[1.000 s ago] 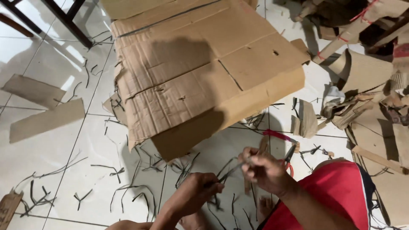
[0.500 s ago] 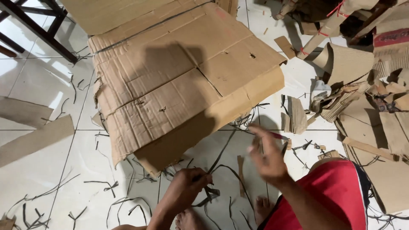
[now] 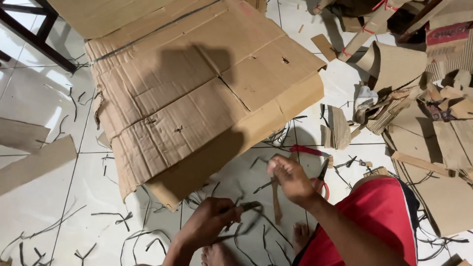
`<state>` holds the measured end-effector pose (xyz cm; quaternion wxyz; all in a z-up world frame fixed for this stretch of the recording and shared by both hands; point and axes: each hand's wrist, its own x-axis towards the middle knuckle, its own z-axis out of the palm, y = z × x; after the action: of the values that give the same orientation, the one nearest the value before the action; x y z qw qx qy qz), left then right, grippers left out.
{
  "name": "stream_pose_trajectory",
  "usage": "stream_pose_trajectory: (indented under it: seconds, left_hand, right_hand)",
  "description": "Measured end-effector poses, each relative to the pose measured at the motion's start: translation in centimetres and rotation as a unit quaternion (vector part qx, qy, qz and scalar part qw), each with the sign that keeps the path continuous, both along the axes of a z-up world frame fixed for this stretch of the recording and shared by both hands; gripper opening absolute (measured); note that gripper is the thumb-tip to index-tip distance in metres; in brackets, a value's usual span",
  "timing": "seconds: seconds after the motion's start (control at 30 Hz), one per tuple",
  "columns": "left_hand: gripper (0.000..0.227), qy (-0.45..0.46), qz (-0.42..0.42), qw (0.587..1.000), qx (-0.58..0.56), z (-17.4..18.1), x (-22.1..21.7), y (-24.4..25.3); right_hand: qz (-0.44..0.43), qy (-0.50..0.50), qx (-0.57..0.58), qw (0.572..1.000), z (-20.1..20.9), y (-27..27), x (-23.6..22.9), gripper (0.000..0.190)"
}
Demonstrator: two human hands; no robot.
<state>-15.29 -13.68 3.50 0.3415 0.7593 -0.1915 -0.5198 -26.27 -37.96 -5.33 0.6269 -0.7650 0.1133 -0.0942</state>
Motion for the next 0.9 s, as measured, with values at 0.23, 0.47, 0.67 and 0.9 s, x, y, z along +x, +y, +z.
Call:
stream_pose_trajectory:
  seconds: [0.23,0.47,0.67,0.9]
  left_hand:
    - [0.032,-0.151,0.125,0.978,0.073,-0.6,0.0,-0.1]
    - [0.047,-0.154,0.165,0.974,-0.022,0.3,-1.2,-1.0]
    - [0.05,-0.092,0.186,0.97,-0.124,-1.0,-2.1,-1.8]
    - [0.029,0.025,0.254,0.946,-0.198,-2.6,-3.0,-1.1]
  right_hand:
    - [-0.063,0.045,0.245,0.966,0.1,-1.3,-0.1,0.025]
    - [0.004,0.096,0.33,0.939,1.6,0.3,-0.6,0.027]
    - [0.065,0.125,0.244,0.959,4.2,3.6,-0.8,0.031]
    - [0.052,0.105,0.129,0.985,2.6,4.1,-0.3,0.031]
